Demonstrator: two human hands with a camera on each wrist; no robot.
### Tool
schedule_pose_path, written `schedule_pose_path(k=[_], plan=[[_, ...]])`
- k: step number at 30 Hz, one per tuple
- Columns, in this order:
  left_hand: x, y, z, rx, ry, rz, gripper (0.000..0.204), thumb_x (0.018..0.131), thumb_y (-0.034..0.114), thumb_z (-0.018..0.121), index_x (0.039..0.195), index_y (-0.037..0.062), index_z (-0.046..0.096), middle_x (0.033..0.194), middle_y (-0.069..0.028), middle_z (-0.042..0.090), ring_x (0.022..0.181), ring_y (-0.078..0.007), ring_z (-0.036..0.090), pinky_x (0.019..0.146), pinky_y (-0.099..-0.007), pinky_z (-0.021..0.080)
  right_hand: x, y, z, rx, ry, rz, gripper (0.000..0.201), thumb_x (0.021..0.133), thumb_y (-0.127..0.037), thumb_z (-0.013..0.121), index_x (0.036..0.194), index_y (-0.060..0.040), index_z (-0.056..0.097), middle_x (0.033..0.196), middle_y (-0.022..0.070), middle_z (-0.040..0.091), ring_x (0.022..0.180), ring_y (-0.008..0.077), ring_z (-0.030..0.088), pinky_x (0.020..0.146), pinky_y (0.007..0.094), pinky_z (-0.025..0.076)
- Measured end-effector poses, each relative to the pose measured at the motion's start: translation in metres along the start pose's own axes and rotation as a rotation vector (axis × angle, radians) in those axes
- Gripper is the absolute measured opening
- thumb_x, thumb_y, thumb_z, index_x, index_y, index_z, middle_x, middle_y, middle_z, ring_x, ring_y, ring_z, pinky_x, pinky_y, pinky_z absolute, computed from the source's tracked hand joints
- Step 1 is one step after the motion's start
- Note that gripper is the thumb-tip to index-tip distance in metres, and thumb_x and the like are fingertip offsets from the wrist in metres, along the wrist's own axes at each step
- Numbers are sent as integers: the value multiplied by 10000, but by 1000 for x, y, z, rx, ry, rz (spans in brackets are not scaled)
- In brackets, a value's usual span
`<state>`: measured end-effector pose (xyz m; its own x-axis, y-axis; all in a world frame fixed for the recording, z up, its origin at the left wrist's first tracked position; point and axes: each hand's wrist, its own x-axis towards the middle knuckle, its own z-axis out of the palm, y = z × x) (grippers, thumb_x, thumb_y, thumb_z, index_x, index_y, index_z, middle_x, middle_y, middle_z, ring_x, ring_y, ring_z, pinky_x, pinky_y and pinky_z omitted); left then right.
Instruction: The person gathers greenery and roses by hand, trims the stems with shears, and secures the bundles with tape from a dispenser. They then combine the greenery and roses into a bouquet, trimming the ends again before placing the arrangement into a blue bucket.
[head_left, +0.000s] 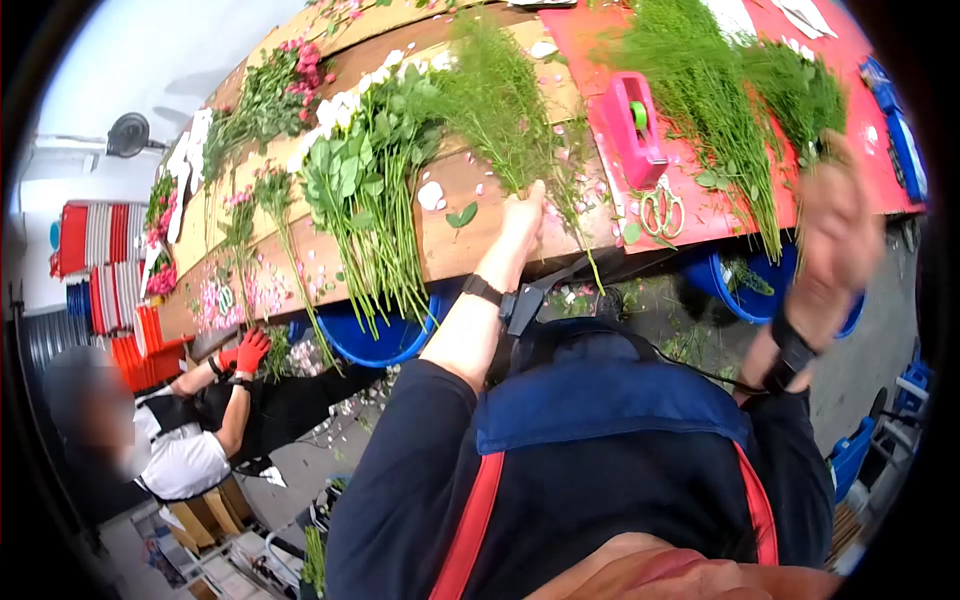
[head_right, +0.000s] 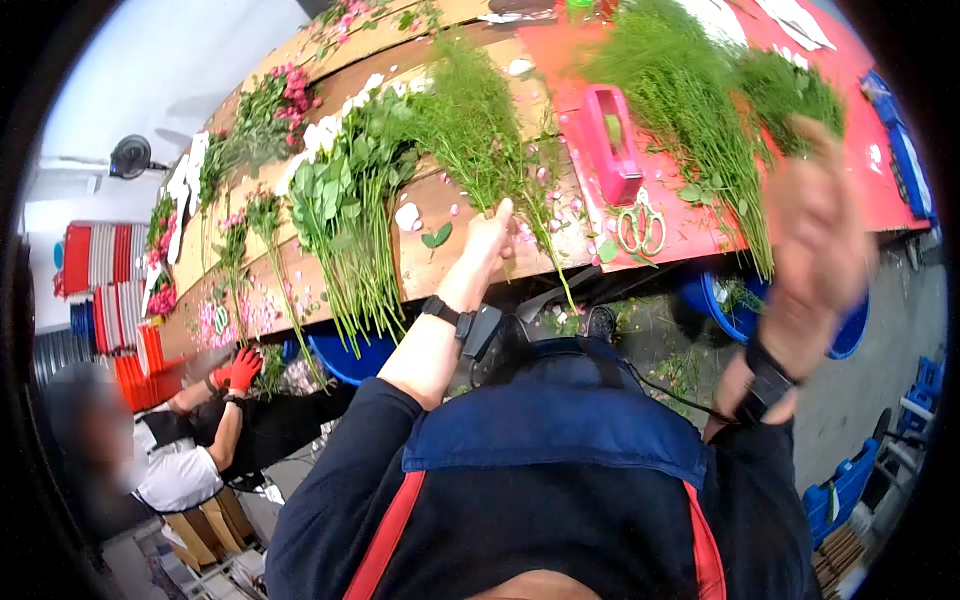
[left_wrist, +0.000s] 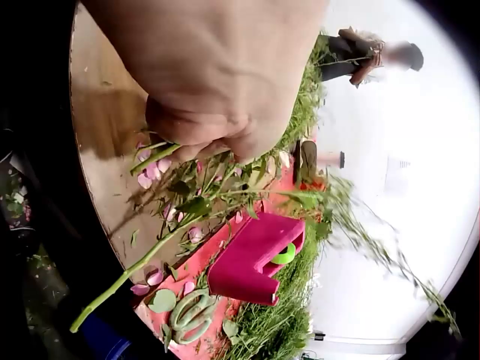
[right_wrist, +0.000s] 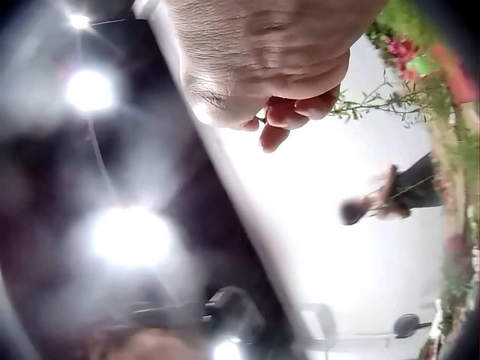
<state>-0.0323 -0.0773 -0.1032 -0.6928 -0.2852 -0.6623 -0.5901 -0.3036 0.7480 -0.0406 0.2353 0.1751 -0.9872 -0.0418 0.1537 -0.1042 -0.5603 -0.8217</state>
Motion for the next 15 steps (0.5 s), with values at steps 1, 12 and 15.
schedule_pose_path(k=[1,12,15], plan=[[-5,-1,-5,-67,19,19,266,939,307,538,844,59,534,640,-21,515,368,-106,342,321,-274,232,-10,-32,-19,221,-71,-75,341,942,-90,412,1207,109,489,623,-69,362,520,9,333,457,142,273],[-65,-1,9,-370,-584,22,463,974,408,427,1184,2,501,1010,-155,627,841,-236,641,718,-355,545,-60,213,13,-726,-440,697,210,953,-174,493,899,5,587,784,71,651,633,120,617,543,232,483],[-67,-4,18,-365,-587,13,435,964,416,451,1092,10,539,953,-141,632,799,-226,641,667,-364,552,-74,212,21,-394,-207,936,221,976,-195,443,927,-7,548,797,100,657,610,153,640,503,234,491]])
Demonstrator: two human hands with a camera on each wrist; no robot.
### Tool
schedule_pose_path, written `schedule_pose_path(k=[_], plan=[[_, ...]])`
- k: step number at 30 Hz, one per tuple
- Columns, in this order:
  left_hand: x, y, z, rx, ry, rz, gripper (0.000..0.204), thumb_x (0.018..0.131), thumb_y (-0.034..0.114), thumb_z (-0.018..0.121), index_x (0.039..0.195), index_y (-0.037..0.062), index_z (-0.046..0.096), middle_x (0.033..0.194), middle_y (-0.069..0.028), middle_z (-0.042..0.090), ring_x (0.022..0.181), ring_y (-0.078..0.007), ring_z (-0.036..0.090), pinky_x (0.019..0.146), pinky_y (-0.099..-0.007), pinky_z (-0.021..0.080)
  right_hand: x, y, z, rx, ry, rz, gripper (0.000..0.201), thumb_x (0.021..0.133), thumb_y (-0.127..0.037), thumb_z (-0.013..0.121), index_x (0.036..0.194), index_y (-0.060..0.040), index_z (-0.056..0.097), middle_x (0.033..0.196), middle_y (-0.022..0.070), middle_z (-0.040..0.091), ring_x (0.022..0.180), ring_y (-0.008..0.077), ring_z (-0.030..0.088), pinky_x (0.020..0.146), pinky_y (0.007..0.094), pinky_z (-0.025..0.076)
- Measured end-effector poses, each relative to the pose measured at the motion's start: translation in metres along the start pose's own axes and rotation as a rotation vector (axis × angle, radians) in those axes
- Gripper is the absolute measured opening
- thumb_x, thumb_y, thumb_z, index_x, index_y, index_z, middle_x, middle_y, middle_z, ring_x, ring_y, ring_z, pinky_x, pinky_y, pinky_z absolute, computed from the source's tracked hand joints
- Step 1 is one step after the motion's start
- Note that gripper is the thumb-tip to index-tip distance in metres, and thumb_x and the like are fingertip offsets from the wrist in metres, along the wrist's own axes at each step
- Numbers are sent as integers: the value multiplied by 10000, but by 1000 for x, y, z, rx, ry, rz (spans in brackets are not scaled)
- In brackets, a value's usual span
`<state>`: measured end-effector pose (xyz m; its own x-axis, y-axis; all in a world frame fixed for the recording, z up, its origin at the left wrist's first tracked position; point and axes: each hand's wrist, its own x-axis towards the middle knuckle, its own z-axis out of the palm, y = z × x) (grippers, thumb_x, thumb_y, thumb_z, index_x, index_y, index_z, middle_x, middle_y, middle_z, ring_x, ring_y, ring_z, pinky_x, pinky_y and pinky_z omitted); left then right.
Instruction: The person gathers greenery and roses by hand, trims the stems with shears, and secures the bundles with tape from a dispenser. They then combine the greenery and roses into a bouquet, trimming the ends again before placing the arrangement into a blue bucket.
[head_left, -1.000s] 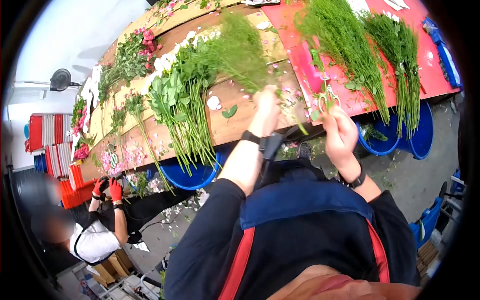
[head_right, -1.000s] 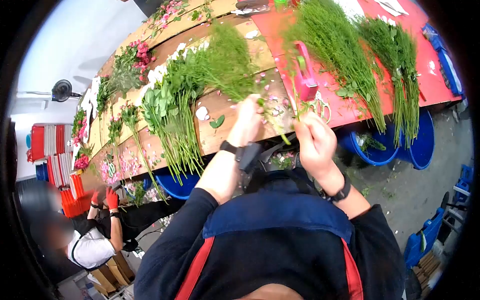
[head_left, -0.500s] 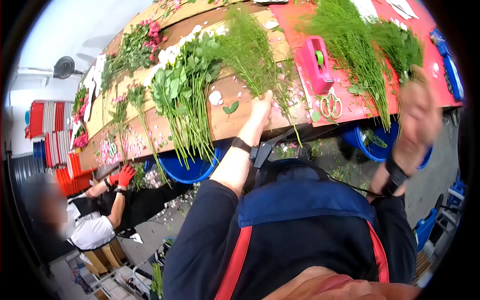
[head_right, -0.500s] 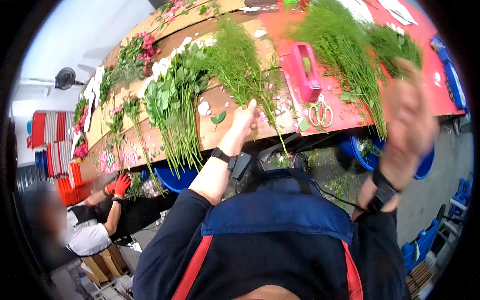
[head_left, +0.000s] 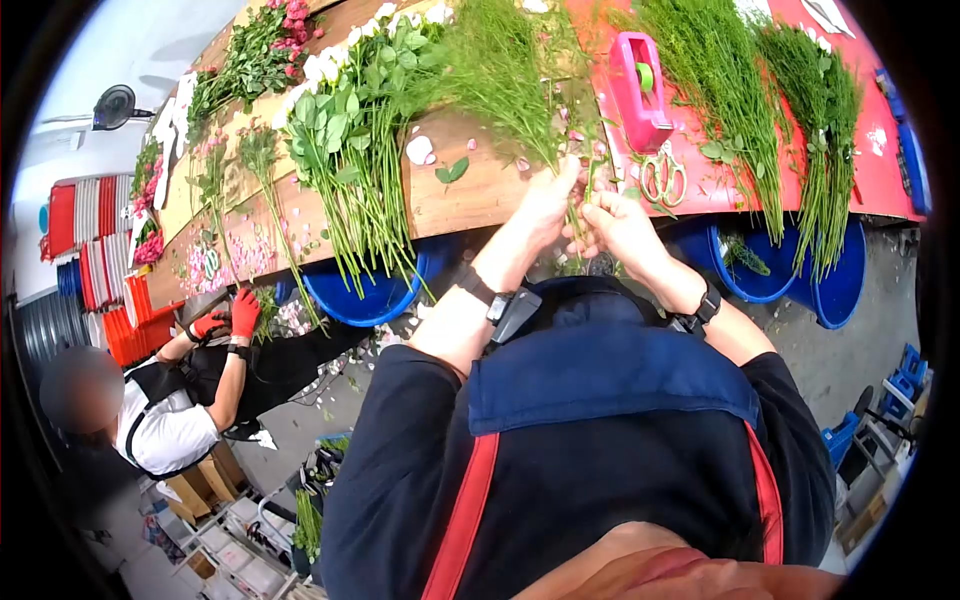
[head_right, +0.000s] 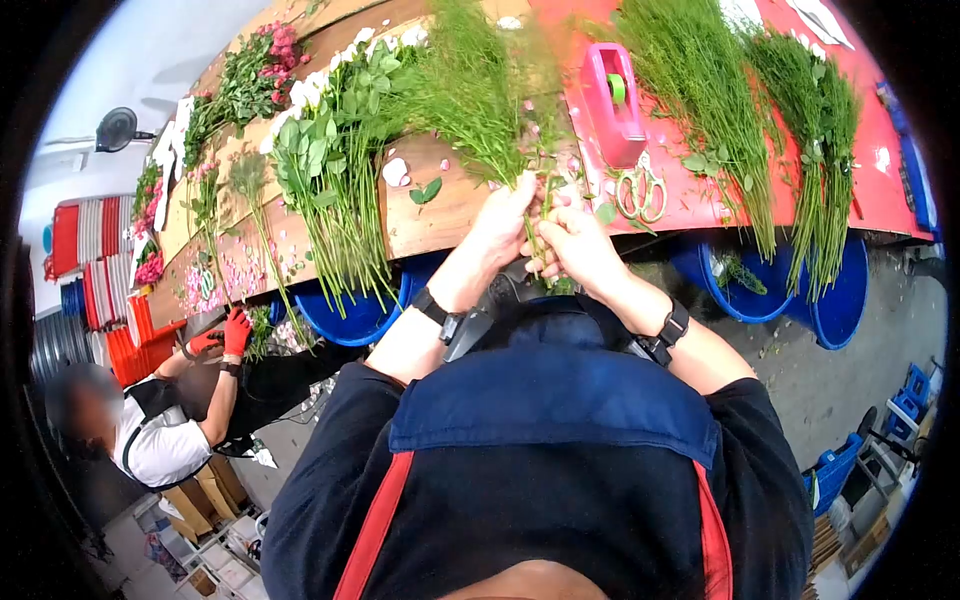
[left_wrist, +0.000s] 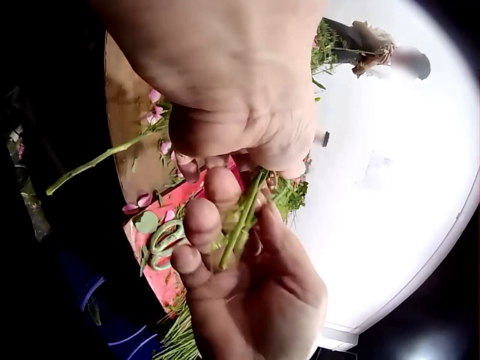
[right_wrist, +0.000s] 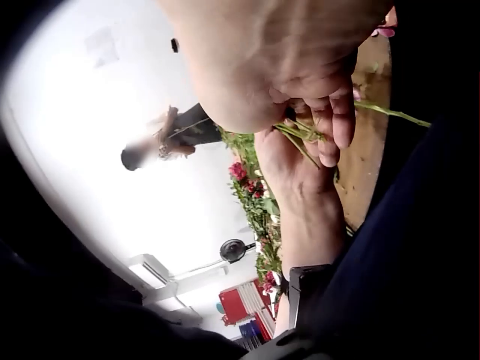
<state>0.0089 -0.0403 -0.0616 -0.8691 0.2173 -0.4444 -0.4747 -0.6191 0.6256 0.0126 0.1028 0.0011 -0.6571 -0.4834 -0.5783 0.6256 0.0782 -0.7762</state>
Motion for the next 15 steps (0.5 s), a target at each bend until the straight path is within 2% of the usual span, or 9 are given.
schedule_pose_path(k=[3,6,7,8,9,11,13,14,15], plan=[[-6,4,23,96,-31,-54,419,960,421,459,1030,23,569,852,-107,637,614,-169,607,490,-280,515,0,5,-1,2,89,-30,224,979,-218,459,905,-30,556,692,32,607,491,101,546,426,220,400],[13,4,33,139,46,18,386,961,392,480,1057,24,543,782,-79,626,685,-195,609,618,-333,524,1,2,-17,-142,62,-129,233,974,-234,478,854,-57,572,595,-40,487,432,49,392,399,204,289],[20,11,32,-101,20,30,358,958,369,497,1064,29,535,755,-70,612,709,-214,606,657,-363,511,-6,-8,-20,-206,76,-99,241,971,-233,484,813,-78,580,575,-75,405,439,25,299,403,201,226],[29,20,31,-340,-8,35,332,955,345,513,1071,35,528,728,-60,598,732,-233,603,696,-394,498,-12,-14,-29,-317,76,-123,237,963,-204,480,790,-77,581,584,-74,422,470,21,329,424,196,248],[41,38,30,-268,173,44,304,945,324,533,1062,44,517,684,-46,562,704,-239,587,701,-421,487,-18,-18,-43,-428,43,-152,247,952,-207,493,775,-59,580,588,-55,441,508,43,370,461,218,296],[59,67,16,-44,119,352,306,925,349,556,991,53,516,637,-35,507,628,-234,555,645,-409,477,-42,-34,-67,-644,10,-210,257,937,-206,504,757,-35,571,592,-27,466,557,79,424,510,254,359],[81,101,20,-355,97,202,237,912,300,587,913,72,520,643,-33,514,590,-228,537,604,-407,481,-85,-58,-85,-808,25,-200,247,926,-195,509,755,-23,556,597,-13,476,572,102,446,531,275,381],[92,114,14,-504,-41,152,41,862,87,548,839,74,517,717,-45,563,680,-227,571,723,-409,497,-107,-66,-97,-864,40,-161,238,919,-188,515,755,-19,551,600,-7,481,577,113,455,541,283,389],[80,124,25,-116,-1,403,97,780,-6,492,838,61,532,787,-64,586,765,-222,578,784,-384,483,-131,-71,-108,-875,73,-190,231,910,-184,522,749,-21,553,595,-7,482,555,106,452,519,270,377]])
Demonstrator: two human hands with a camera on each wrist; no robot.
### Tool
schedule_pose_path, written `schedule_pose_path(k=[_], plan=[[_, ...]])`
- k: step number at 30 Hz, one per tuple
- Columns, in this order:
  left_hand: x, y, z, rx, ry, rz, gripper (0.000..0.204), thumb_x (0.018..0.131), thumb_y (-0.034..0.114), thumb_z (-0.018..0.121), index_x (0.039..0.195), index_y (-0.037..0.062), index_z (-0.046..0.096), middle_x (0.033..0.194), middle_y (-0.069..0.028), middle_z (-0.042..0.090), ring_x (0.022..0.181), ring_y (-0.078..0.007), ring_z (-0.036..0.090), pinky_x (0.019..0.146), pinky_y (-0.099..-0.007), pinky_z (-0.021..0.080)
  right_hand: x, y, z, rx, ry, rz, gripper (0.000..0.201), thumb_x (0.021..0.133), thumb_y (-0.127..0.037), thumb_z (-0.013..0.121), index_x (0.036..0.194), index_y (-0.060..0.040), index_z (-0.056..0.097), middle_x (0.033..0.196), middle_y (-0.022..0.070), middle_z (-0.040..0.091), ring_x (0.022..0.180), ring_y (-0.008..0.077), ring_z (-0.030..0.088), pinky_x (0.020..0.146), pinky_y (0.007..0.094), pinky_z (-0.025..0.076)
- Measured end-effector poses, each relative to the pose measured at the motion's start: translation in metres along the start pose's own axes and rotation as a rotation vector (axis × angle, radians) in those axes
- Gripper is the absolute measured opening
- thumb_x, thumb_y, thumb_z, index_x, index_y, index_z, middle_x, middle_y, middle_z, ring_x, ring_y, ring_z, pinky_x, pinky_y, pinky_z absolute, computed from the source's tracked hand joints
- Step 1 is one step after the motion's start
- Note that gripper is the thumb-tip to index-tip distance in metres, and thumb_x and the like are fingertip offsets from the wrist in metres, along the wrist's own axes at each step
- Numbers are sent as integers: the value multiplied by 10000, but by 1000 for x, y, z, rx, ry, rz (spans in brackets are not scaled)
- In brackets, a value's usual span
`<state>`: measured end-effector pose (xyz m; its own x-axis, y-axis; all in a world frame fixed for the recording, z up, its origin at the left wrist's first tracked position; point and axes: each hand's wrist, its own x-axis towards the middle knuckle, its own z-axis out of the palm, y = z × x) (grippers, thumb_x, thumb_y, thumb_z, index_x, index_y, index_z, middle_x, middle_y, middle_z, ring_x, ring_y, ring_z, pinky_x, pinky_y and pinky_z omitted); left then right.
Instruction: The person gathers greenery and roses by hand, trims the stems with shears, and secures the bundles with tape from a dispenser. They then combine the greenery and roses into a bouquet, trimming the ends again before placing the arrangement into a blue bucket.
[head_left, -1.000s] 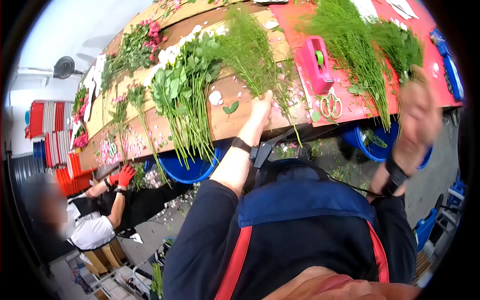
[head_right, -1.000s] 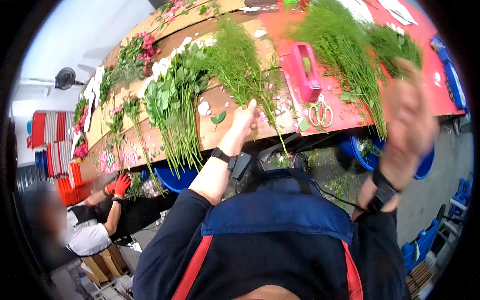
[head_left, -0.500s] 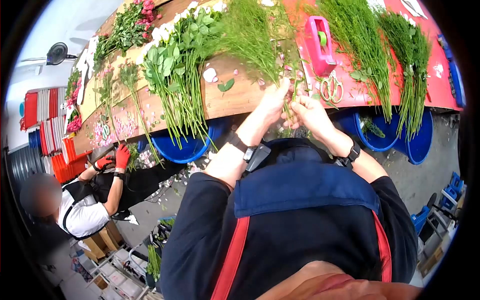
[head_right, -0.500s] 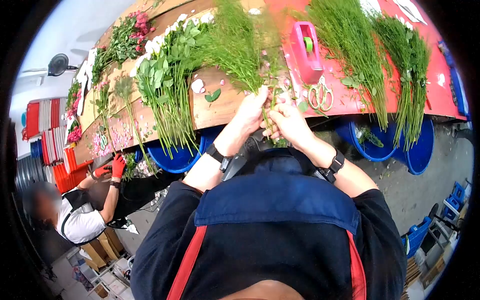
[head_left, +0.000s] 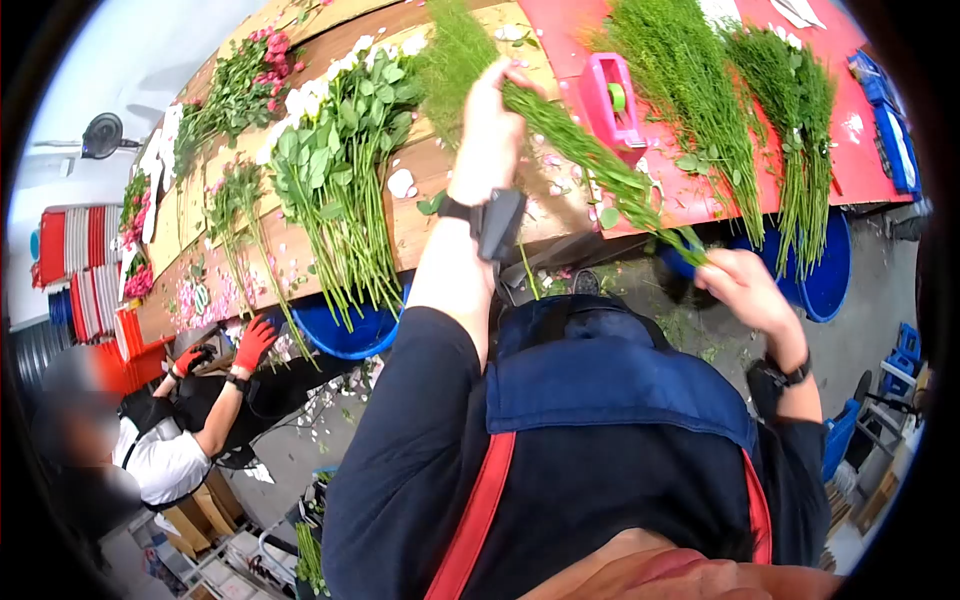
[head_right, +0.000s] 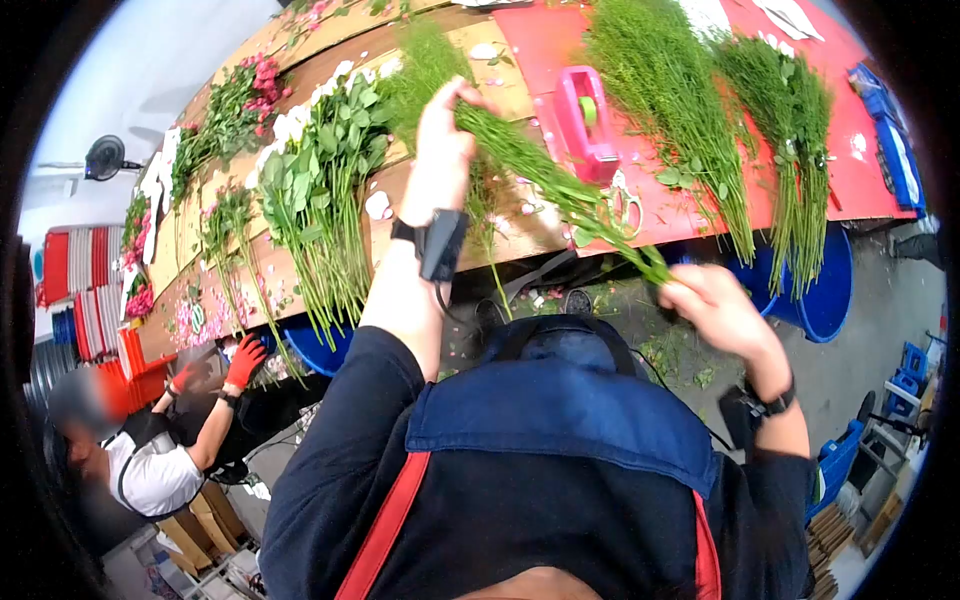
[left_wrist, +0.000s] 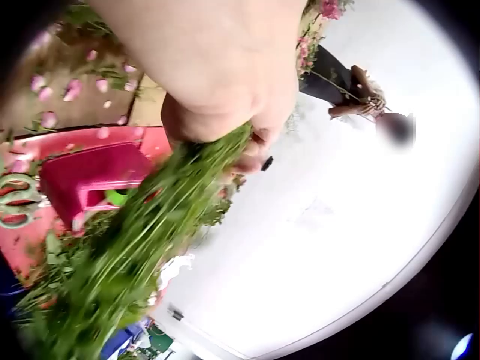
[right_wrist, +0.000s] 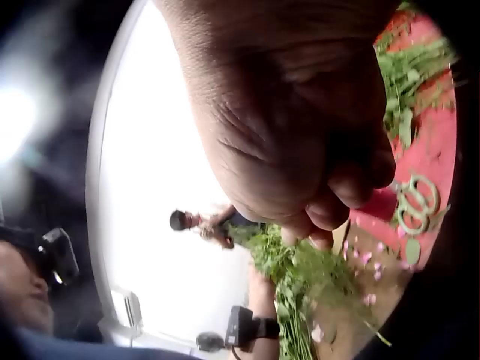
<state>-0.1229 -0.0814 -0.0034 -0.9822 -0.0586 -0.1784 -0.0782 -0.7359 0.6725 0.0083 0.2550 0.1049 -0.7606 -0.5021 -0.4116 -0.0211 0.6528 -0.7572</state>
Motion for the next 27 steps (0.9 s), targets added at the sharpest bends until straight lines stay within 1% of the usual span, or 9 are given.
schedule_pose_path(k=[4,7,9,14,17,19,21,23,27], plan=[[-4,39,23,1072,-88,595,495,570,-140,322,957,17,587,1042,-106,602,1068,-203,526,958,-292,407,-123,55,-69,253,377,62,254,934,-177,482,731,-35,538,540,-26,428,423,53,359,411,219,258],[51,42,1,-505,58,-88,792,869,353,606,1471,144,135,1453,-164,326,1274,-388,390,1082,-551,269,-163,74,-75,738,612,-584,286,973,-213,441,743,-58,509,524,-64,387,385,28,290,377,202,209],[44,35,-17,-474,-33,-176,1050,813,642,512,1442,210,-209,1515,-212,138,1330,-463,270,1065,-640,226,-176,127,-57,961,941,-303,313,984,-311,447,793,-69,499,538,-84,376,402,17,306,376,184,228],[-58,-37,60,366,-331,-451,551,869,225,618,1320,-1,395,1272,-176,533,1106,-301,571,913,-411,497,-48,70,15,487,532,-98,232,947,-189,513,809,-23,598,660,-8,531,530,70,473,458,231,360],[-101,-88,93,-23,-555,-489,741,800,189,683,1414,39,296,1273,-146,537,1070,-251,566,902,-381,487,13,82,66,33,328,-414,180,894,-200,551,823,-40,592,758,177,575,678,345,577,597,392,463],[-88,-78,125,12,-52,-408,382,913,264,574,1223,47,525,923,-90,635,801,-188,602,652,-268,470,16,93,82,130,103,-260,239,913,-216,535,779,-18,534,685,195,520,652,339,572,591,416,441],[-55,-88,93,-376,-525,-438,285,988,281,444,1081,30,543,626,32,491,503,-81,454,481,-220,383,12,109,70,297,94,-251,240,915,-229,545,818,-11,573,693,162,562,638,289,589,610,393,461],[-75,-73,115,-104,-254,-365,249,990,277,450,979,74,593,520,83,344,397,-32,278,397,-194,231,12,112,29,323,-52,-193,243,916,-244,551,867,-17,622,740,115,626,658,207,608,644,343,487],[-81,-58,127,-61,-428,-85,295,931,378,548,792,118,569,522,78,366,399,-29,298,388,-190,238,60,193,-50,166,584,-41,264,900,-260,558,856,-24,667,780,77,666,709,177,625,670,335,501]])
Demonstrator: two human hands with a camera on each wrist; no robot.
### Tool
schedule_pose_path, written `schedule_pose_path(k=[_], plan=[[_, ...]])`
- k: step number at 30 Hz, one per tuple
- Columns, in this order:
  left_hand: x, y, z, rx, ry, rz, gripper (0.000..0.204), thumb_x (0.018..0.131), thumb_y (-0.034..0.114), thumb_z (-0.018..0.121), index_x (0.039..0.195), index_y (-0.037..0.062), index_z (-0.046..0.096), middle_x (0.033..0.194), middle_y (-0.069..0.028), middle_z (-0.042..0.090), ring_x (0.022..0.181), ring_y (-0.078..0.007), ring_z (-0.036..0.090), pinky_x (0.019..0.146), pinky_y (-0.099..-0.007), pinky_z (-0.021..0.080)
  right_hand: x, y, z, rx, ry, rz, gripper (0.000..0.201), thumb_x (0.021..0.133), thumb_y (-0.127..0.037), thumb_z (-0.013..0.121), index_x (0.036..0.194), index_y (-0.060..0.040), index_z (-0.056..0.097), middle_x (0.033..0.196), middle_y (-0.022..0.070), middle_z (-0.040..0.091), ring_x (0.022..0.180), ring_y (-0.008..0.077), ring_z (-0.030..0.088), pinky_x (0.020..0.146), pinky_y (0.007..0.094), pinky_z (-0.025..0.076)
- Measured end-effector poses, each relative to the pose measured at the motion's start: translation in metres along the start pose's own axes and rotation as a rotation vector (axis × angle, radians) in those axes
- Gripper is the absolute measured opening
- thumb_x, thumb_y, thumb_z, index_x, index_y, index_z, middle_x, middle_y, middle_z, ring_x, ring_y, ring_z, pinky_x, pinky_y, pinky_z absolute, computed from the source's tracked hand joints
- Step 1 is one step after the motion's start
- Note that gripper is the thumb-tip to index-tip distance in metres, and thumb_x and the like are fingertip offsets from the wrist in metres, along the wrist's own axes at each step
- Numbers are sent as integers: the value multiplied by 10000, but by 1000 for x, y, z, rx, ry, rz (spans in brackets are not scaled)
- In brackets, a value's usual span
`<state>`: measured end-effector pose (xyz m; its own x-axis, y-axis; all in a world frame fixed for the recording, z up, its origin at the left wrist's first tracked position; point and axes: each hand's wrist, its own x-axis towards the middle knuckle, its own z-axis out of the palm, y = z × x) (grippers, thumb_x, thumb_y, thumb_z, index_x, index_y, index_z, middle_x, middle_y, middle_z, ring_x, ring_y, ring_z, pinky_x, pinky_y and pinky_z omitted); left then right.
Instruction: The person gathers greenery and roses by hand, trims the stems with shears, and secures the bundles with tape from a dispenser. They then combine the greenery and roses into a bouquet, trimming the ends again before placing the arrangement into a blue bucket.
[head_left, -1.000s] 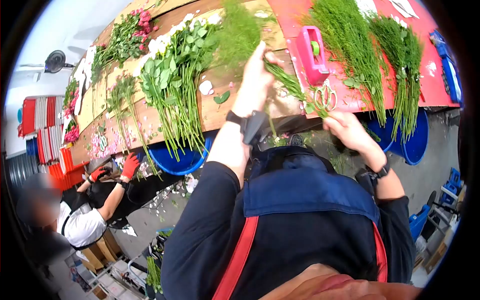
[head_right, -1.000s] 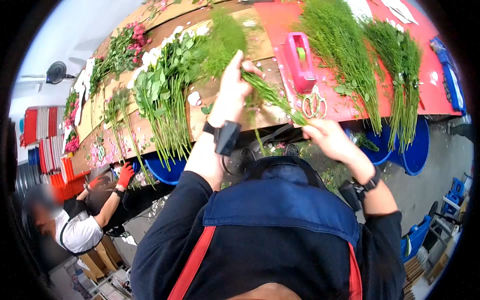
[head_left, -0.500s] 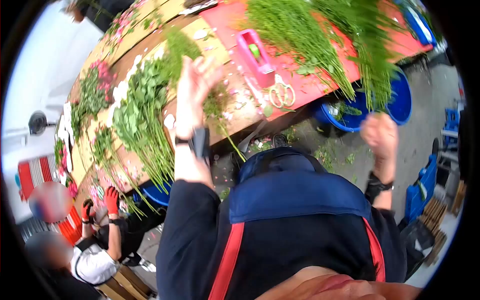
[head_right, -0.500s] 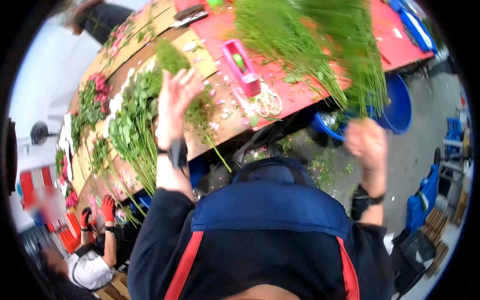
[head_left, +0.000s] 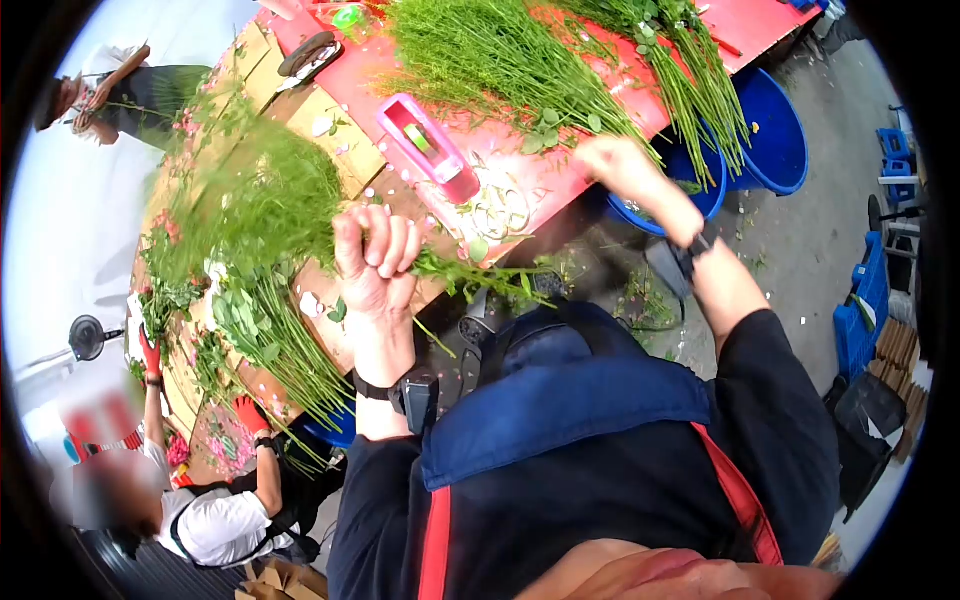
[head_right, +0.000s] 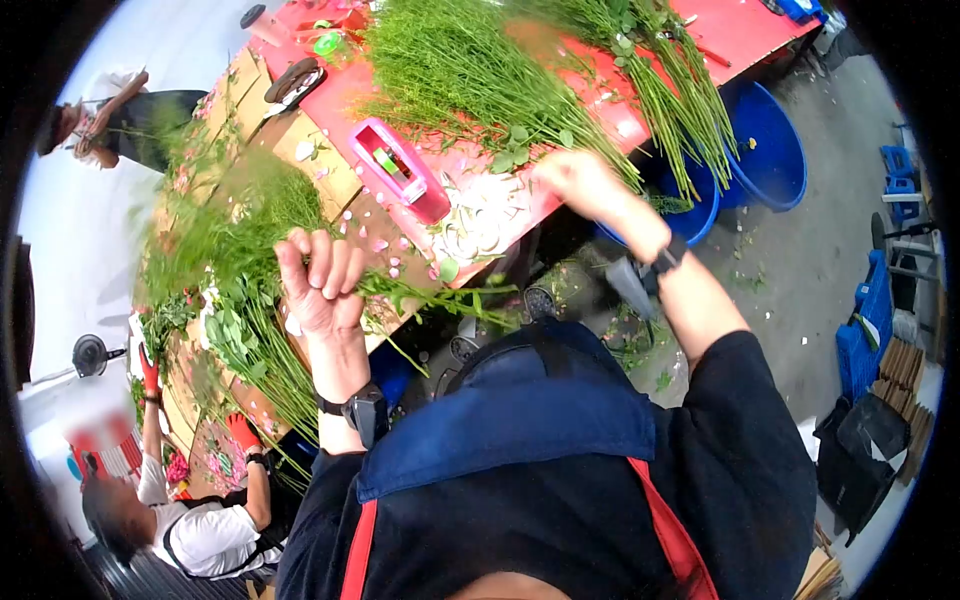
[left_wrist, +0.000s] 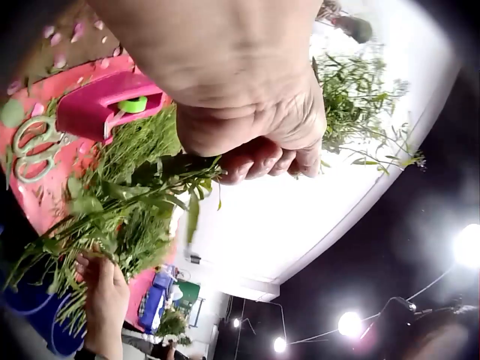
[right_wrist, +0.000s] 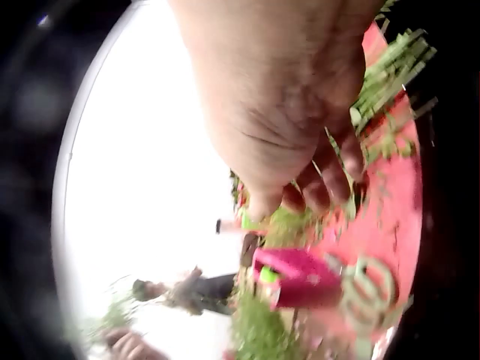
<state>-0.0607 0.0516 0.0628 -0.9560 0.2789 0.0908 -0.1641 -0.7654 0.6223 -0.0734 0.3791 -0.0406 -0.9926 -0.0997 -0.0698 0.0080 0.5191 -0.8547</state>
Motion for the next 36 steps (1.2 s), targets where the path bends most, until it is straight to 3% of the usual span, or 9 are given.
schedule_pose_path(k=[2,4,9,14,19,22,26,29,36], plan=[[8,-5,-1,74,160,25,353,905,404,580,679,144,506,545,68,379,408,-36,295,393,-203,244,42,31,-26,-510,288,18,217,808,-229,550,829,-44,663,797,184,643,789,360,619,706,451,482],[13,-19,-8,96,315,-27,383,905,416,578,642,156,480,555,60,388,411,-42,291,399,-213,250,70,59,-37,-826,208,102,162,772,-195,638,859,-70,696,873,154,640,839,337,617,737,429,491],[14,-35,-16,55,470,-99,379,924,453,531,684,165,479,646,17,485,432,-63,300,433,-227,278,80,97,-42,-435,307,-69,167,751,-179,650,849,-50,691,872,151,649,822,291,631,740,399,491],[26,-52,-28,53,539,-151,412,945,497,446,1059,113,539,796,-70,586,508,-130,435,490,-311,403,31,8,-65,210,419,-46,147,861,-129,630,869,15,653,760,-4,617,695,56,534,639,221,438],[42,-90,-41,-83,377,-298,515,932,434,505,1269,50,438,1092,-156,575,877,-232,606,685,-347,523,-6,-49,-86,-97,376,-28,169,856,-101,635,922,54,649,747,23,572,679,88,517,614,225,401],[49,-98,-4,-41,411,-350,552,919,439,515,1293,53,391,1193,-149,530,982,-255,581,830,-412,527,-69,-122,-120,-134,502,-194,127,849,-43,609,886,74,640,742,34,535,651,99,480,582,239,365],[55,-119,8,-185,210,-399,650,915,459,497,1405,92,280,1378,-161,397,1245,-337,439,970,-551,431,-112,-112,-108,18,239,-103,77,835,-5,589,823,54,638,704,23,512,616,84,454,552,230,344],[52,-124,23,-240,146,-387,653,924,438,506,1439,149,228,1403,-216,370,1250,-319,445,886,-472,503,-113,-73,-61,53,94,-6,87,842,-28,599,819,44,641,683,31,521,610,103,480,543,247,370],[19,-130,-6,-143,257,-275,366,958,262,519,1280,98,459,916,-73,600,850,-212,624,700,-352,535,-114,-54,11,-71,-144,-203,177,858,-72,587,983,50,618,896,145,629,823,243,622,736,316,479]])
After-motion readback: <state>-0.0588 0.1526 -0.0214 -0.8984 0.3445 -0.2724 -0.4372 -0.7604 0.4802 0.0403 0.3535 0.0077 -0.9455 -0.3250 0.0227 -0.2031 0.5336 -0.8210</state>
